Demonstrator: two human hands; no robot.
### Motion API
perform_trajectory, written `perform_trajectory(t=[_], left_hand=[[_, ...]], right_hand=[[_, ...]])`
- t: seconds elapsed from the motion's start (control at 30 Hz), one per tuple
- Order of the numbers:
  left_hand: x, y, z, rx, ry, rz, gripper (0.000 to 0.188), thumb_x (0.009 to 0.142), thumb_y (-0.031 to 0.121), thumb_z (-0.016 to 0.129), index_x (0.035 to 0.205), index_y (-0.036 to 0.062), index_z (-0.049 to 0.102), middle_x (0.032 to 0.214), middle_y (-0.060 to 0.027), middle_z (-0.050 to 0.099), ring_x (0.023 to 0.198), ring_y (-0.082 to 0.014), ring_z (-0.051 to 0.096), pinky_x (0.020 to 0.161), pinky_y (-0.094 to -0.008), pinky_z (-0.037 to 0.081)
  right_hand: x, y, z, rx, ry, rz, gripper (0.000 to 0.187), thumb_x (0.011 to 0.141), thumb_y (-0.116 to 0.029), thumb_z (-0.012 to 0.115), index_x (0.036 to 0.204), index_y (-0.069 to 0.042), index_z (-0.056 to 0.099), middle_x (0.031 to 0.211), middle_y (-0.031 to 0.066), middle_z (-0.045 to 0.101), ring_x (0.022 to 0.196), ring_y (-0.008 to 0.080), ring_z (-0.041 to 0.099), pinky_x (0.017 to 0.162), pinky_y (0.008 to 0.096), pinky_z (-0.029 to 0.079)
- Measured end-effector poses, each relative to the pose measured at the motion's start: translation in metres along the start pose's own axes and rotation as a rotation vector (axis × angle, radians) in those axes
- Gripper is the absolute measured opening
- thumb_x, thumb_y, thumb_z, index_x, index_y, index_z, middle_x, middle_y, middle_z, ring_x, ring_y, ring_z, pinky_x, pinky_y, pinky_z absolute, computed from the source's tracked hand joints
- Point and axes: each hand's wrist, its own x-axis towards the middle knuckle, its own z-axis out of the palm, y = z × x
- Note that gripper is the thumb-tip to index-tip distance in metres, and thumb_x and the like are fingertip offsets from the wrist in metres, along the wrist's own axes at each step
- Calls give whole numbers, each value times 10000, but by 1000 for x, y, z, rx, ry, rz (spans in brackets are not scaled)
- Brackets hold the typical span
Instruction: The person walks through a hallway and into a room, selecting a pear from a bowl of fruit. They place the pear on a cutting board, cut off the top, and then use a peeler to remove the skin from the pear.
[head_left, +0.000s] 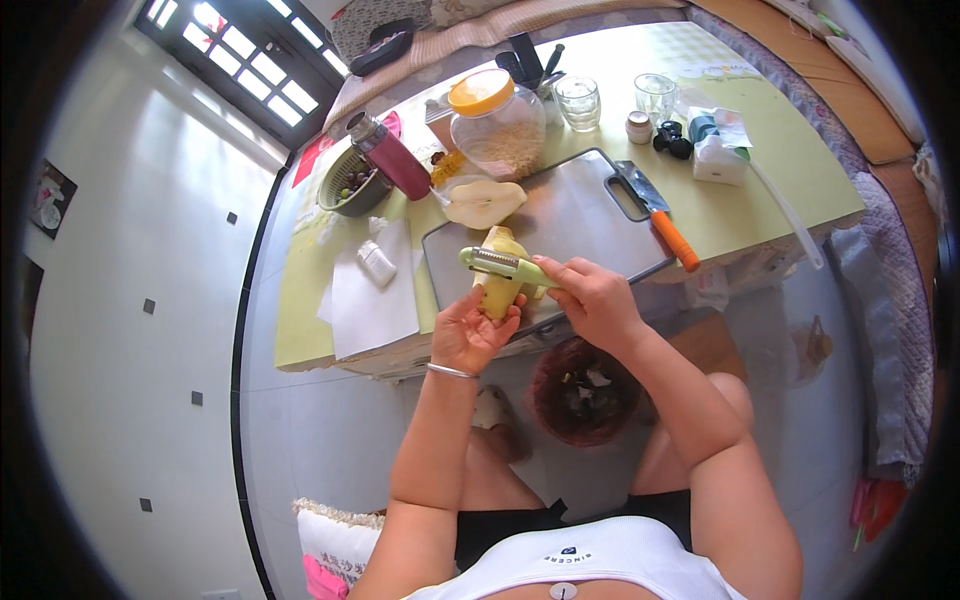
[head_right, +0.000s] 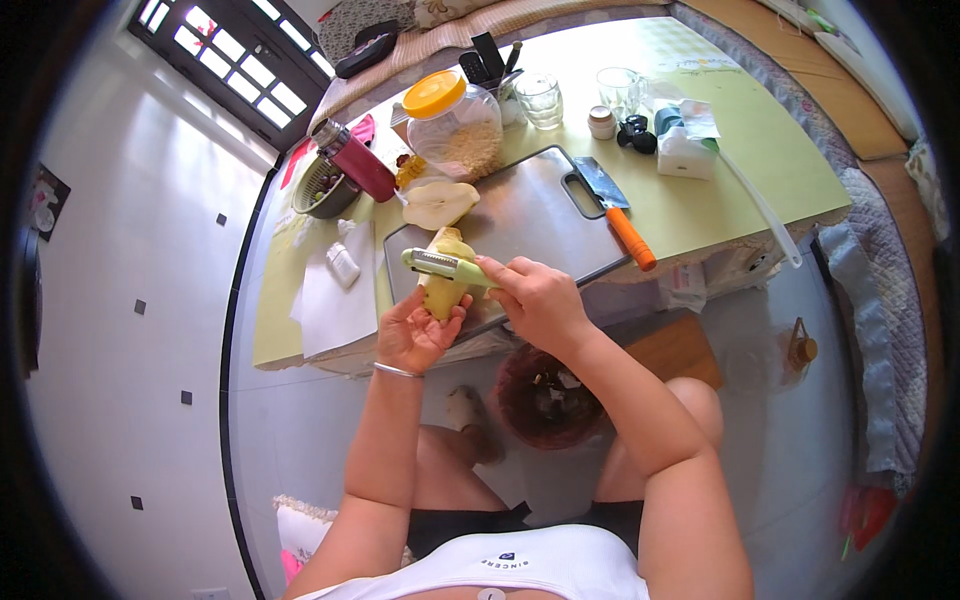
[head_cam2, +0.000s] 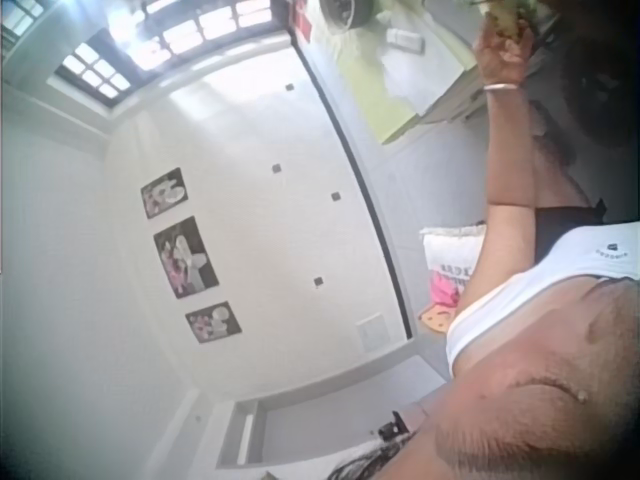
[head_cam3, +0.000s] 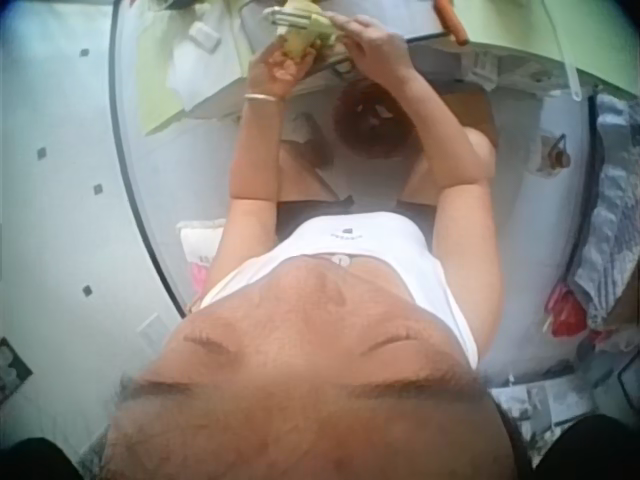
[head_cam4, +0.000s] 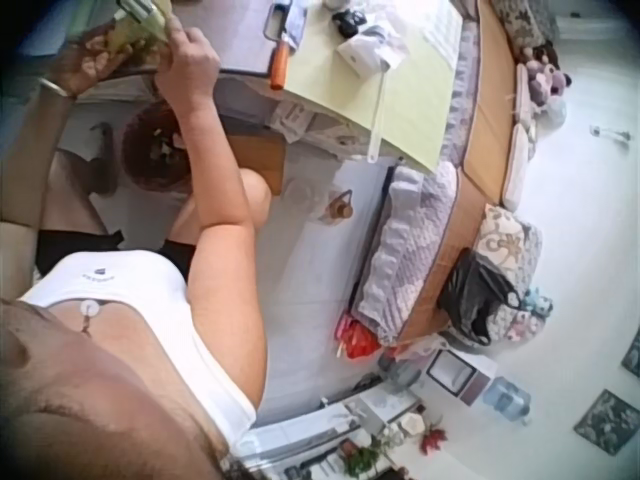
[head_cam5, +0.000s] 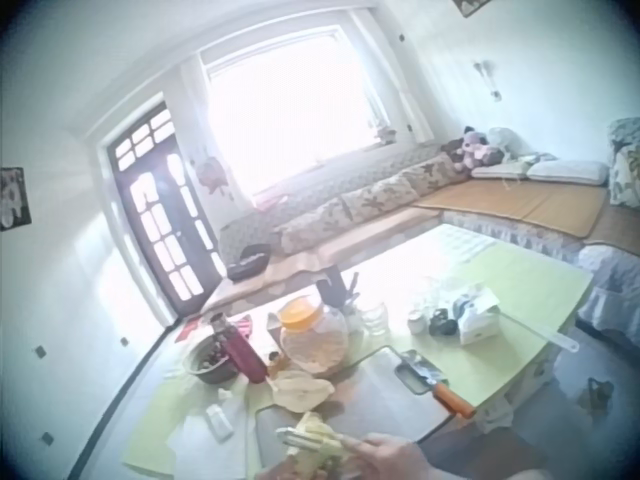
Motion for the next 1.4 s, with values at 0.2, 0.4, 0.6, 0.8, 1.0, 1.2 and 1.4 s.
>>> perform_trajectory(t=[0.2, 0.4, 0.6, 0.8, 1.0, 1.2, 1.4], left_hand=[[-4, 2, 0, -18, -52, -23, 478, 899, 140, 596, 1286, -79, 420, 1163, -357, 524, 979, -397, 615, 826, -461, 581], [-7, 3, -2, 35, -50, -21, 494, 898, 146, 583, 1307, -67, 406, 1168, -365, 519, 933, -387, 629, 794, -461, 593], [-9, 5, -6, 65, -58, -47, 530, 913, 186, 569, 1360, -31, 386, 1205, -354, 501, 958, -366, 609, 795, -447, 592], [-13, 6, -5, 30, -37, -58, 507, 904, 169, 575, 1332, -39, 401, 1183, -368, 511, 935, -381, 623, 787, -460, 596], [-19, 10, -9, 38, -130, -66, 590, 920, 202, 573, 1396, -50, 331, 1258, -369, 455, 1007, -395, 590, 844, -470, 571], [-21, 6, -5, -40, -130, 24, 572, 936, 184, 557, 1387, -74, 318, 1278, -371, 441, 1100, -417, 567, 972, -487, 504], [-13, -1, 3, 92, -63, 150, 475, 920, 94, 554, 1310, -113, 380, 1210, -297, 535, 1099, -378, 582, 970, -463, 513]], right_hand=[[3, 5, -2, 42, -6, 57, 420, 839, -137, 651, 1253, -196, 608, 846, 78, 610, 735, 311, 618, 648, 403, 511], [7, 14, -3, 73, -40, 137, 357, 875, -188, 623, 1231, -186, 613, 887, 91, 637, 767, 330, 630, 674, 419, 513], [11, 17, 1, 13, -10, 154, 338, 876, -210, 615, 1212, -180, 621, 872, 96, 640, 763, 335, 634, 667, 427, 511], [12, 12, 7, -101, 9, 191, 335, 860, -206, 625, 1193, -166, 629, 833, 89, 624, 747, 323, 633, 653, 425, 511], [11, 18, 5, -259, 15, 194, 361, 845, -185, 633, 1202, -133, 622, 834, 90, 610, 753, 301, 632, 637, 422, 508], [9, 13, -8, -143, 215, 168, 376, 846, -158, 638, 1220, -140, 613, 877, 102, 625, 763, 322, 628, 648, 422, 508], [0, -27, -3, 82, 56, 72, 389, 834, -142, 652, 1221, -123, 616, 857, 118, 620, 747, 332, 631, 655, 409, 516]])
